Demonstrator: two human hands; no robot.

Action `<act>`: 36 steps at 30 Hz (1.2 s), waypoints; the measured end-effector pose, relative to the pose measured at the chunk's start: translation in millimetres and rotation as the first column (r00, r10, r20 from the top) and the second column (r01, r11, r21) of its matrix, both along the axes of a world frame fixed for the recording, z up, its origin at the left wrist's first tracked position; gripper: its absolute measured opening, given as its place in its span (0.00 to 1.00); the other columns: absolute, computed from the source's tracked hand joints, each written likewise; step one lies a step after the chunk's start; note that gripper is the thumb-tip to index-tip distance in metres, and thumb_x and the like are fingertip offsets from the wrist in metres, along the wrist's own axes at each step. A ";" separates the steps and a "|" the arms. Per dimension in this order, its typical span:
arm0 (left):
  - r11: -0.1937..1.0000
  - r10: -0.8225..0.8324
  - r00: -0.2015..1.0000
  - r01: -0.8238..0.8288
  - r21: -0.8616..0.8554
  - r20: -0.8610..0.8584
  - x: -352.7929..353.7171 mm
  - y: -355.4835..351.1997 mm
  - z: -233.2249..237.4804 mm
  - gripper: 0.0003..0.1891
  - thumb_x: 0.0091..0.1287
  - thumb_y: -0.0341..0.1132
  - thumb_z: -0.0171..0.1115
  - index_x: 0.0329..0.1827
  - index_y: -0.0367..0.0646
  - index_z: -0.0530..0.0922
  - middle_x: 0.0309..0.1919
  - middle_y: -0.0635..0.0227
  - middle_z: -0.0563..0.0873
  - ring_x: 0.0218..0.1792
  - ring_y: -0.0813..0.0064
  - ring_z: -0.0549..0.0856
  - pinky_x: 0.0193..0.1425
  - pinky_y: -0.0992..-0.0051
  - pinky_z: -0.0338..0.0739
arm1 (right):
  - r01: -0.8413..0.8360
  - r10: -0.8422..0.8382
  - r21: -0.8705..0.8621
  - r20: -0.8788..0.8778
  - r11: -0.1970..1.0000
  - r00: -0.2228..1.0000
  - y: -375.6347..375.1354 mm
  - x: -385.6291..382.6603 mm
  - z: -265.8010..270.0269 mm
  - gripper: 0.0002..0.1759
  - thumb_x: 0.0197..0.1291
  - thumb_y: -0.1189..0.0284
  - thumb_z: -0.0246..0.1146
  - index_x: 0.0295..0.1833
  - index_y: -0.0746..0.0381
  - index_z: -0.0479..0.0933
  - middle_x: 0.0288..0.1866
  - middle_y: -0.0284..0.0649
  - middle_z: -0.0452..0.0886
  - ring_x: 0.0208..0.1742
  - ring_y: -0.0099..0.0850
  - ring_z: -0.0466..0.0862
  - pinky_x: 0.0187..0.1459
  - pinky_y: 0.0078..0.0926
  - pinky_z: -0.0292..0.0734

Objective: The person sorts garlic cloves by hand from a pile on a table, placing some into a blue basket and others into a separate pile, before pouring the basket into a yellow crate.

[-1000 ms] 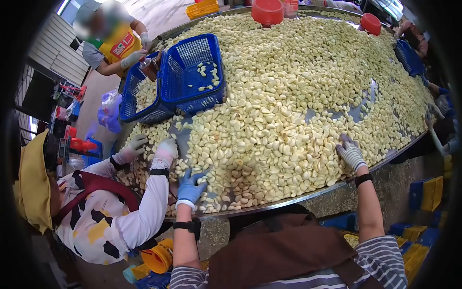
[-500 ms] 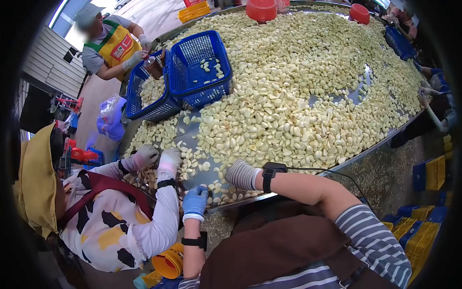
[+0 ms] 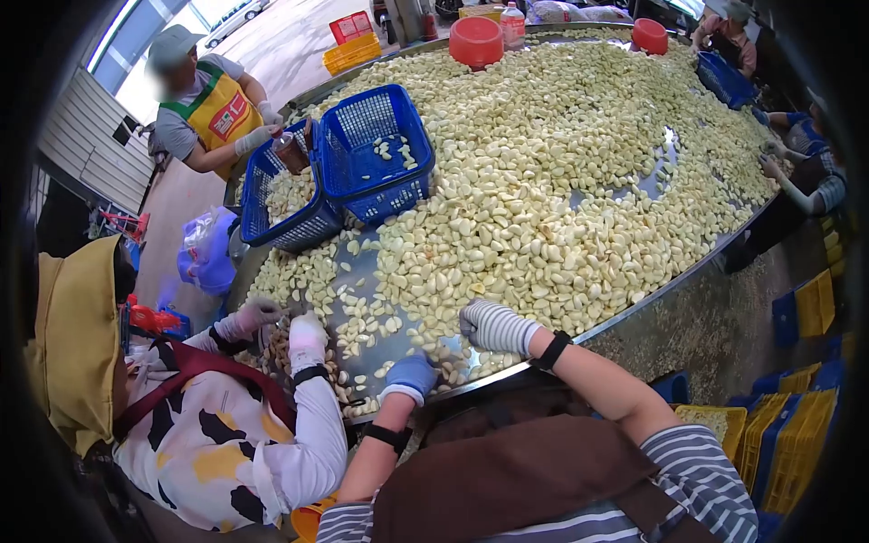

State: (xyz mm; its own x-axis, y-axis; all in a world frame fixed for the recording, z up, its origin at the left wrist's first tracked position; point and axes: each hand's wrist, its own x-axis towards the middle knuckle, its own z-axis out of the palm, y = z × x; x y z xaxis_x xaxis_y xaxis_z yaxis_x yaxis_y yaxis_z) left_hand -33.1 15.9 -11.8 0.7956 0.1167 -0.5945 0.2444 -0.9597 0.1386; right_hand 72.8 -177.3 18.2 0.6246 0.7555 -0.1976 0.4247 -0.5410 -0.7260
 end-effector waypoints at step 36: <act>0.932 -0.131 0.904 0.252 -0.260 0.406 5.5 -55.8 39.3 0.16 0.63 0.49 0.56 0.39 0.46 0.78 0.31 0.57 0.86 0.34 0.54 0.86 0.38 0.57 0.79 | 0.353 -0.274 0.287 -0.282 0.891 0.919 -19.6 -61.8 20.2 0.09 0.46 0.80 0.64 0.36 0.66 0.74 0.30 0.42 0.77 0.35 0.35 0.80 0.40 0.30 0.76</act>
